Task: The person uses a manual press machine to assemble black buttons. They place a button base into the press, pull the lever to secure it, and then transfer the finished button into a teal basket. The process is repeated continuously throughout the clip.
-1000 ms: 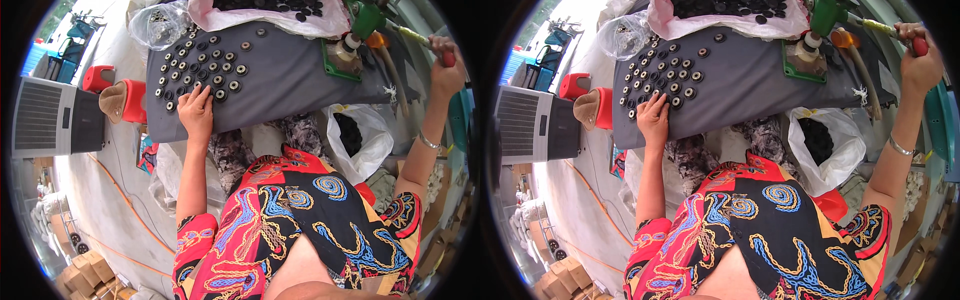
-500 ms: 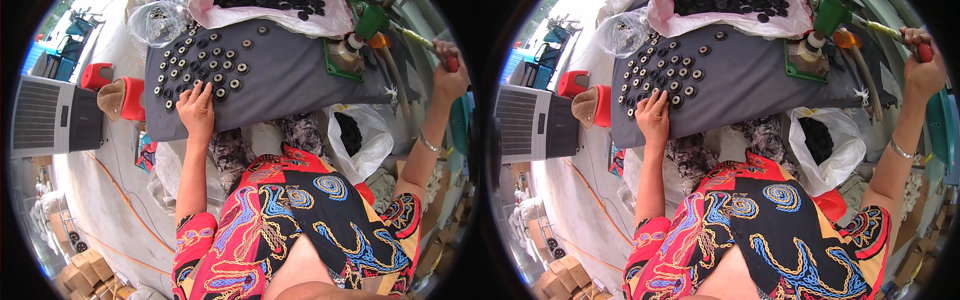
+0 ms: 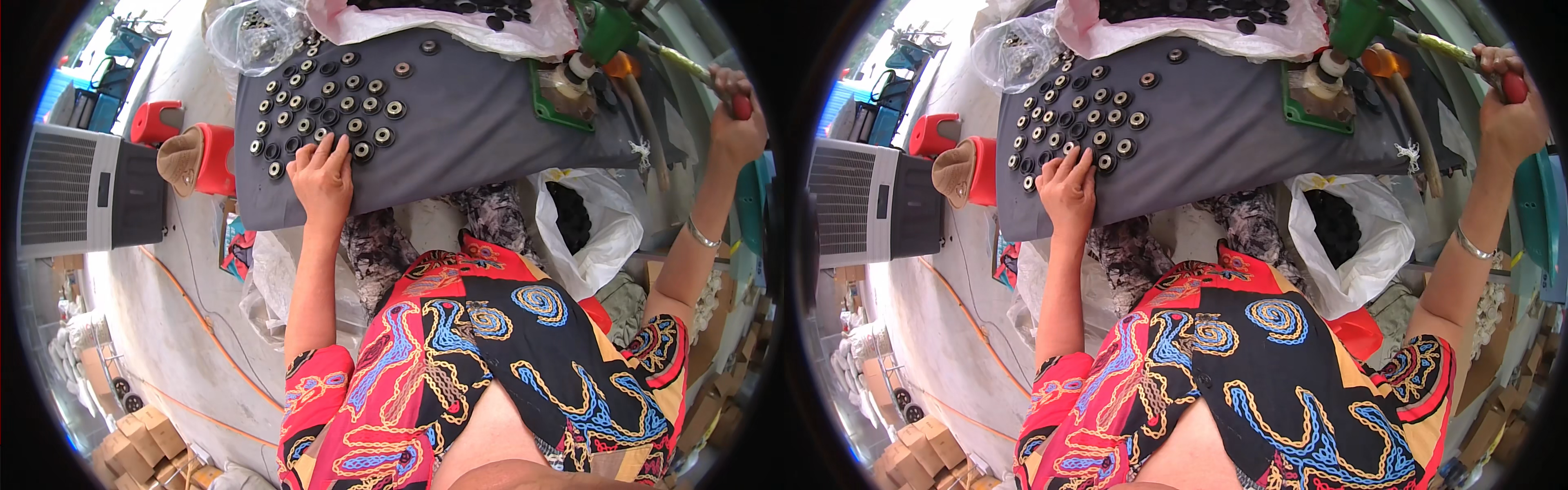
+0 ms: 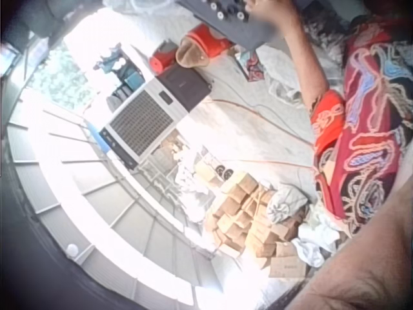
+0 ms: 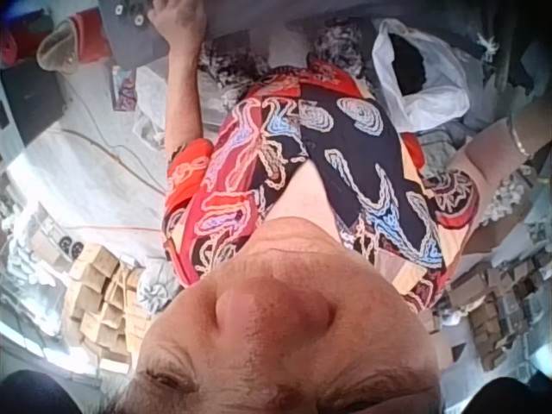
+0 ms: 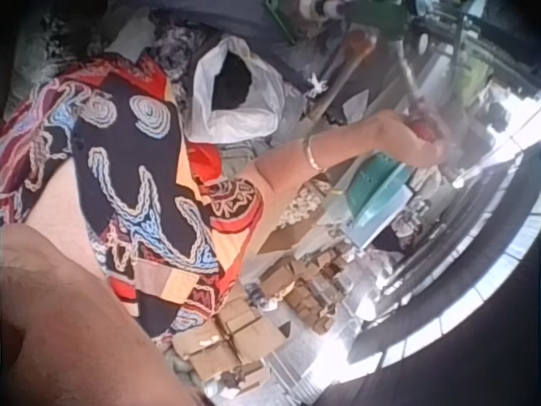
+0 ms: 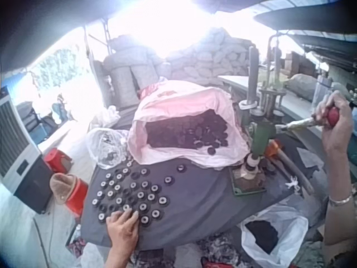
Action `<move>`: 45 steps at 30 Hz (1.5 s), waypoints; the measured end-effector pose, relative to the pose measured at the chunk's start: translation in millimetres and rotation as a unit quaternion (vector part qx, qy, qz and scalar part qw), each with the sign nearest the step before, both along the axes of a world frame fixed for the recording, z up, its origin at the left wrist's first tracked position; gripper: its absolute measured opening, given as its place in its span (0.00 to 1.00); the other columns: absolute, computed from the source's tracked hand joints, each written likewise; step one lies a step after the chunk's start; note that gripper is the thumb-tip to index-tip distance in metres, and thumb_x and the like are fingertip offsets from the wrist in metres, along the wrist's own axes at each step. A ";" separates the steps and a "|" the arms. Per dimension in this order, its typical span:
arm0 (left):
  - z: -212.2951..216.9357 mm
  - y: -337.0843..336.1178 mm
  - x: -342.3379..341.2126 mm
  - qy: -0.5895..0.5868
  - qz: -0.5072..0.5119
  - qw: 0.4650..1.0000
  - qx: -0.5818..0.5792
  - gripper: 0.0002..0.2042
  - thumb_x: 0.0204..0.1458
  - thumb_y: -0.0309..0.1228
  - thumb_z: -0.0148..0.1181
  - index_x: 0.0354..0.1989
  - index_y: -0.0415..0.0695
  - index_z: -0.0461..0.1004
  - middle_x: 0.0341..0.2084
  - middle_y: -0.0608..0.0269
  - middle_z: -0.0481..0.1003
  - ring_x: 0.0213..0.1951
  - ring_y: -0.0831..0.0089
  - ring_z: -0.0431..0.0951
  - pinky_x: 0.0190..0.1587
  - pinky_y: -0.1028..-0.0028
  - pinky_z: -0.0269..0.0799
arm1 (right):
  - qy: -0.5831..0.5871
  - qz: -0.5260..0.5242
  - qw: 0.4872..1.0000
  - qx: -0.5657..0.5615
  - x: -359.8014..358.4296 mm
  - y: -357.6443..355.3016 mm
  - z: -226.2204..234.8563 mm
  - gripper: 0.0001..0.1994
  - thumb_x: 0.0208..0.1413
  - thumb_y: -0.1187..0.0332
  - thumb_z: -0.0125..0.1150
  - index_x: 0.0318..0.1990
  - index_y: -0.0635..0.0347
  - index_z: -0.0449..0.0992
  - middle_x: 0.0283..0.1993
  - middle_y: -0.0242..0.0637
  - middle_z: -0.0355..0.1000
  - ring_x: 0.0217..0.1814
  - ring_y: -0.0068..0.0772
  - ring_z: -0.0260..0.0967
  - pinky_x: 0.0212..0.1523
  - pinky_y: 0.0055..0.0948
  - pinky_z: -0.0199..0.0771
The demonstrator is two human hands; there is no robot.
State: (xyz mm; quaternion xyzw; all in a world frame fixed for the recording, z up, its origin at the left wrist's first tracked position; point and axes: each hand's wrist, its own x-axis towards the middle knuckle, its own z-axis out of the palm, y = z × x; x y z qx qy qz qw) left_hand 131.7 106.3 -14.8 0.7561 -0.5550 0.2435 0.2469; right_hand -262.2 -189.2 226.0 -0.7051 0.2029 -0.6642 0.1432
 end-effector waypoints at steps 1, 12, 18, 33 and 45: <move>3.6 -13.3 -4.2 -0.010 -0.018 1.000 0.002 0.15 0.45 0.27 0.67 0.44 0.53 0.83 0.44 0.64 0.81 0.44 0.64 0.76 0.46 0.64 0.66 | 0.070 -0.028 0.997 -0.026 -12.6 -1.2 4.5 0.12 0.60 0.68 0.42 0.28 0.62 0.70 0.26 0.40 0.69 0.30 0.38 0.70 0.40 0.35 0.73; -5.7 5.3 -1.0 0.118 -0.059 0.991 -0.018 0.16 0.45 0.34 0.70 0.45 0.47 0.83 0.40 0.50 0.81 0.42 0.51 0.79 0.47 0.58 0.74 | -0.120 0.135 0.976 0.119 1.9 12.5 -5.1 0.12 0.61 0.70 0.45 0.27 0.66 0.68 0.24 0.41 0.70 0.22 0.26 0.67 0.27 0.25 0.69; -11.7 16.2 10.5 0.124 -0.065 0.990 -0.027 0.14 0.48 0.20 0.64 0.45 0.36 0.80 0.38 0.48 0.79 0.42 0.52 0.76 0.47 0.59 0.71 | -0.115 0.142 0.977 0.107 4.9 8.0 -1.7 0.11 0.59 0.72 0.45 0.26 0.66 0.69 0.22 0.37 0.67 0.22 0.24 0.66 0.27 0.27 0.71; 48.5 -221.5 -180.1 0.386 -0.254 0.886 -0.026 0.28 0.43 0.28 0.71 0.55 0.39 0.71 0.41 0.50 0.80 0.43 0.64 0.82 0.44 0.68 0.76 | -0.104 0.127 0.981 0.102 10.8 -26.0 21.0 0.14 0.60 0.65 0.44 0.25 0.62 0.68 0.20 0.39 0.66 0.18 0.32 0.65 0.25 0.30 0.71; 35.7 -278.4 -206.7 0.333 -0.241 0.910 -0.049 0.30 0.40 0.28 0.73 0.56 0.38 0.70 0.44 0.49 0.77 0.46 0.58 0.80 0.49 0.64 0.74 | -0.117 0.142 0.980 0.072 5.3 -9.3 9.2 0.14 0.61 0.66 0.45 0.24 0.61 0.67 0.18 0.39 0.64 0.17 0.31 0.63 0.26 0.30 0.71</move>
